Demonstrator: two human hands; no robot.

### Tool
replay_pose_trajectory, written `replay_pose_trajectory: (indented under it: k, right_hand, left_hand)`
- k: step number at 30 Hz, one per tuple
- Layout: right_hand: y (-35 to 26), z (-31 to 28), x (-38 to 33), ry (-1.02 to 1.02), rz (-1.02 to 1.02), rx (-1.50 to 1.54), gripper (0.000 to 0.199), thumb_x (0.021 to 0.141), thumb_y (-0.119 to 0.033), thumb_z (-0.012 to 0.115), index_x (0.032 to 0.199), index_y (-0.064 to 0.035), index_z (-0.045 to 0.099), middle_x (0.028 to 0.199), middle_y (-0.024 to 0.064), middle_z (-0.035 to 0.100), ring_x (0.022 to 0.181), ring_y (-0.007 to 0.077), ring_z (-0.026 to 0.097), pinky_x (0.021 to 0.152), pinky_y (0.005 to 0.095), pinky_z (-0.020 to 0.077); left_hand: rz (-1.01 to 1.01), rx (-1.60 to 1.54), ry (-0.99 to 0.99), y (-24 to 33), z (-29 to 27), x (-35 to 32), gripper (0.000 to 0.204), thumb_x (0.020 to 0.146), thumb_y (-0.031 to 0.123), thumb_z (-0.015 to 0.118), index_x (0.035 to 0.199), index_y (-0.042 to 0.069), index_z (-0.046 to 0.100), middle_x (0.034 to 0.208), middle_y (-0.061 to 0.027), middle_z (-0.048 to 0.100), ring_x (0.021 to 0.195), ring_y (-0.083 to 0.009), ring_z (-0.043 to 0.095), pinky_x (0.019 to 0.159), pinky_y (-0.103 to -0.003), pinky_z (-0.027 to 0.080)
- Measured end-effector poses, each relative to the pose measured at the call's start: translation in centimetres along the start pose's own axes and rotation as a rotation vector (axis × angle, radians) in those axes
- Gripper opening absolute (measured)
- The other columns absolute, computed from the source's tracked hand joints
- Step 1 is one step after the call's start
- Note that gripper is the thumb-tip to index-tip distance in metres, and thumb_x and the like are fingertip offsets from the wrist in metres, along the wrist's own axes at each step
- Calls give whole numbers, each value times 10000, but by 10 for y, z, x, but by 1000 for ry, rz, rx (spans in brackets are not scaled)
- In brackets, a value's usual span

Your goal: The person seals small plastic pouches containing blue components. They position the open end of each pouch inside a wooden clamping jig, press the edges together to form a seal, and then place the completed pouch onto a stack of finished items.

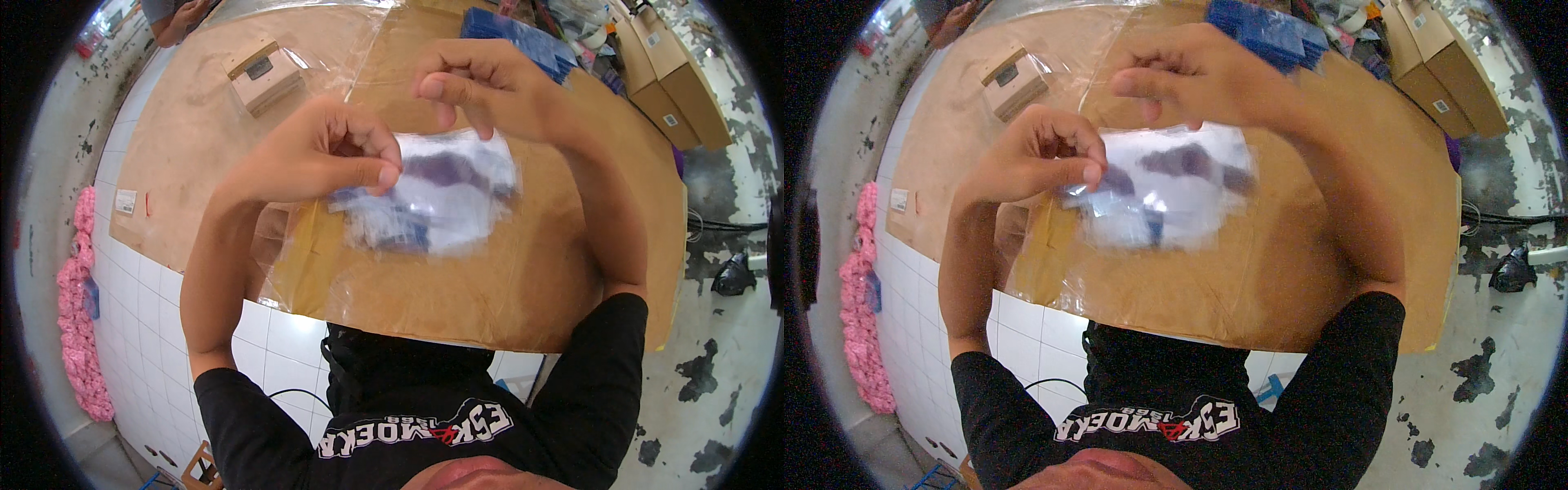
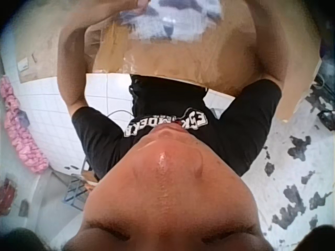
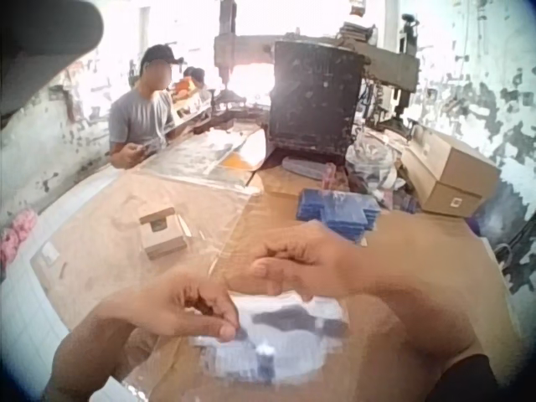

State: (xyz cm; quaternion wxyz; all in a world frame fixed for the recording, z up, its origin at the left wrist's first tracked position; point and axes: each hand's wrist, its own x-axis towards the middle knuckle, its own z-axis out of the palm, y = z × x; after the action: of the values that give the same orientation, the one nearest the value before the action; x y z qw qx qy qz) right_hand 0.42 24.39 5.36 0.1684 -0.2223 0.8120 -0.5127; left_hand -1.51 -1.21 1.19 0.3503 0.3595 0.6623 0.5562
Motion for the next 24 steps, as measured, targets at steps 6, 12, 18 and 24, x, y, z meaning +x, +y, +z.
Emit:
replay_pose_trajectory:
  k: [6, 12, 18, 24]
  right_hand:
    - [36, -26, 3, -292, -74, -555, 232, 823, -196, 803, 878, -8, 680, 728, 59, 657, 670, 136, 615, 600, 289, 485]
    - [48, -18, 11, -334, 87, -569, 337, 733, -257, 875, 874, -6, 698, 749, 73, 697, 660, 160, 636, 573, 316, 491]
    - [64, -30, 19, -373, 203, -316, 251, 779, -162, 832, 900, 1, 685, 736, 19, 656, 692, 110, 593, 604, 284, 476]
    - [57, -39, 12, -340, 94, -454, 257, 779, -155, 825, 929, -4, 682, 783, 37, 662, 723, 119, 596, 637, 284, 486]
  left_hand:
    - [21, 120, -203, -9, 5, 7, 133, 887, 98, 754, 932, -19, 710, 895, -62, 734, 862, -125, 676, 808, -278, 530]
    - [45, 156, -252, -17, 4, 9, 173, 885, 139, 758, 938, -21, 716, 900, -61, 745, 843, -120, 685, 786, -281, 538]
    - [30, 174, -256, -16, 4, 10, 171, 883, 136, 758, 937, -20, 715, 890, -54, 742, 835, -118, 681, 791, -284, 541]
    - [8, 154, -229, -14, 6, 10, 164, 887, 132, 753, 942, -18, 715, 881, -50, 738, 827, -113, 678, 798, -282, 546]
